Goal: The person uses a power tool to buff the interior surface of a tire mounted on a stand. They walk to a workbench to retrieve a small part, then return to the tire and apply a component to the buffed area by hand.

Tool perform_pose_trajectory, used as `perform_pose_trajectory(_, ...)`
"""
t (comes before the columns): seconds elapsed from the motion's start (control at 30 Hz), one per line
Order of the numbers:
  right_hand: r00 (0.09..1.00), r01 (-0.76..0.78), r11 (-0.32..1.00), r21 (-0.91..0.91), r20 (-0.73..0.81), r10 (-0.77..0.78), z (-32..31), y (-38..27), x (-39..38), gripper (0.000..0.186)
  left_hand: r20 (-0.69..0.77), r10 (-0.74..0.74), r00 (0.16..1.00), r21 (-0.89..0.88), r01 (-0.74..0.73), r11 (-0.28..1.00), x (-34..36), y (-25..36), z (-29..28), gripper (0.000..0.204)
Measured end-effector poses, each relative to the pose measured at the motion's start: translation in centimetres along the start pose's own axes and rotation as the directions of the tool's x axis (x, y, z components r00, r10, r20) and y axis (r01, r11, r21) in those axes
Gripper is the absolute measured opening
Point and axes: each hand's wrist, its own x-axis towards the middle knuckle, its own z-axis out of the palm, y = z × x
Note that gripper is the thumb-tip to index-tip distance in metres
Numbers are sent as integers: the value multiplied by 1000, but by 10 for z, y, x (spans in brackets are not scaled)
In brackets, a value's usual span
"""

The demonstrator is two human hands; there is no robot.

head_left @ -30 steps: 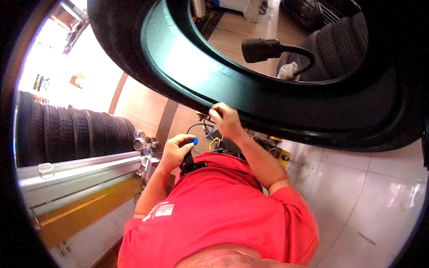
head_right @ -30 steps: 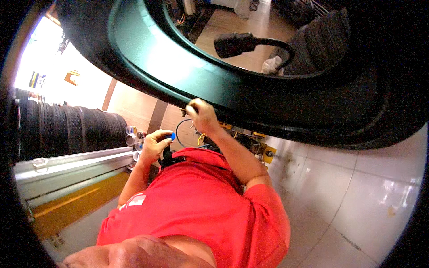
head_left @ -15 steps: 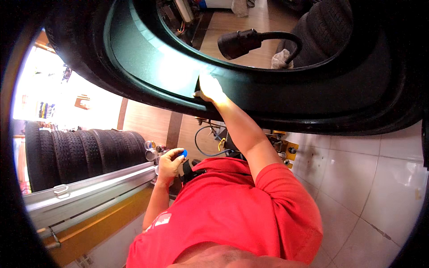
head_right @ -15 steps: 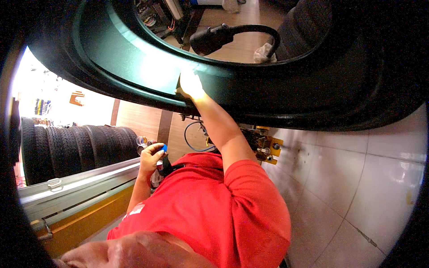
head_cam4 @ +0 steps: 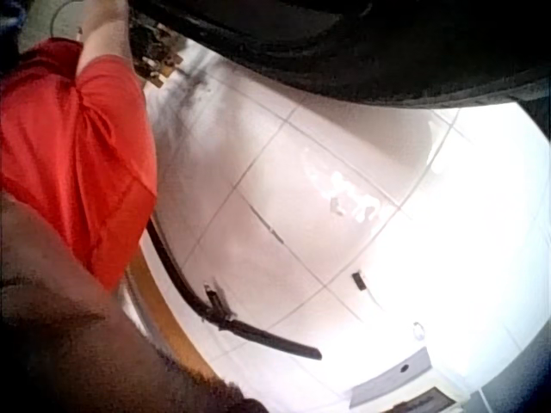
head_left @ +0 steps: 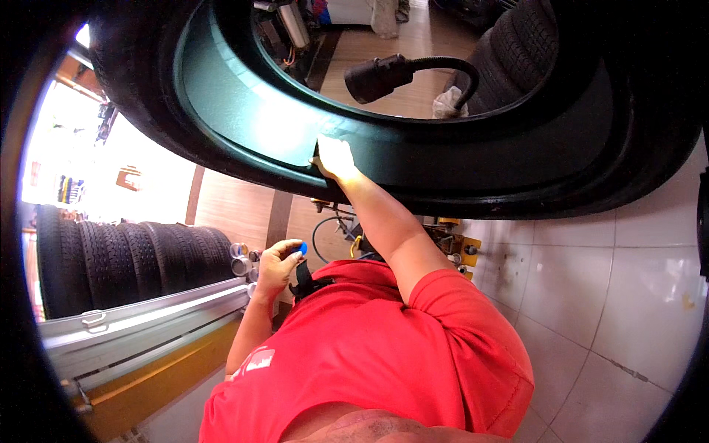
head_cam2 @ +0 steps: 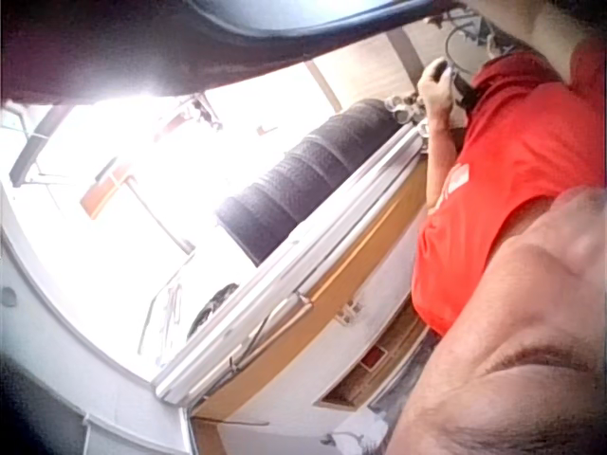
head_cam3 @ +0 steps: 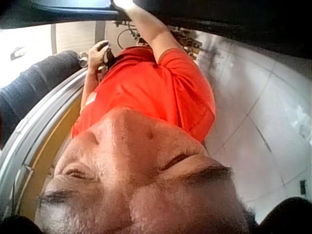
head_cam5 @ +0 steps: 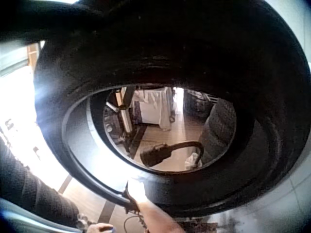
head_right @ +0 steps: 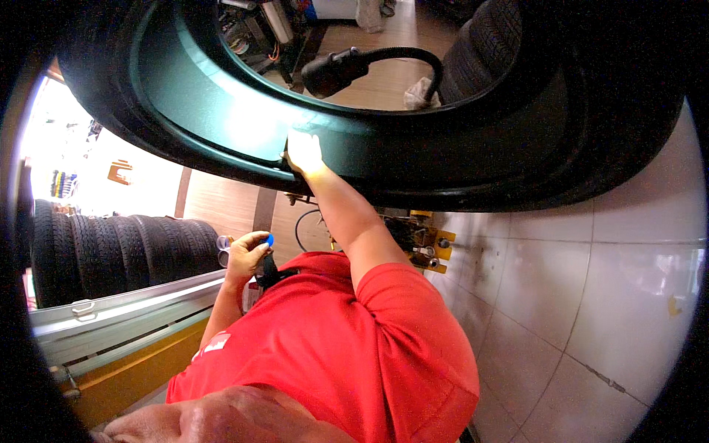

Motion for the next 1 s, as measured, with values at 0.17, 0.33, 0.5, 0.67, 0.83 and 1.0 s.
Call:
perform_pose_trajectory(0.17,996,-44,996,-75,-83,37,-4,1,1,62,2,1,1000,28,-1,1000,-2,-4,-1,25)
perform_pose_trajectory(0.33,984,41,984,-175,-163,-70,6,6,-3,60,4,-34,999,53,33,998,-4,-12,-4,25)
perform_pose_trajectory(0.5,996,5,988,-155,-91,-19,5,1,-5,57,31,-32,999,46,30,998,-2,-17,-4,25)
perform_pose_trajectory(0.67,994,-23,993,-116,-105,11,3,1,-5,55,16,-51,999,20,51,999,0,-13,-1,25)
perform_pose_trajectory(0.83,966,12,985,-174,-253,-56,13,7,-5,54,22,-15,1000,14,14,1000,3,-22,-7,25)
perform_pose_trajectory(1.0,982,-1,981,-193,-185,-35,6,4,-6,58,8,-38,999,52,38,998,5,-19,-4,25)
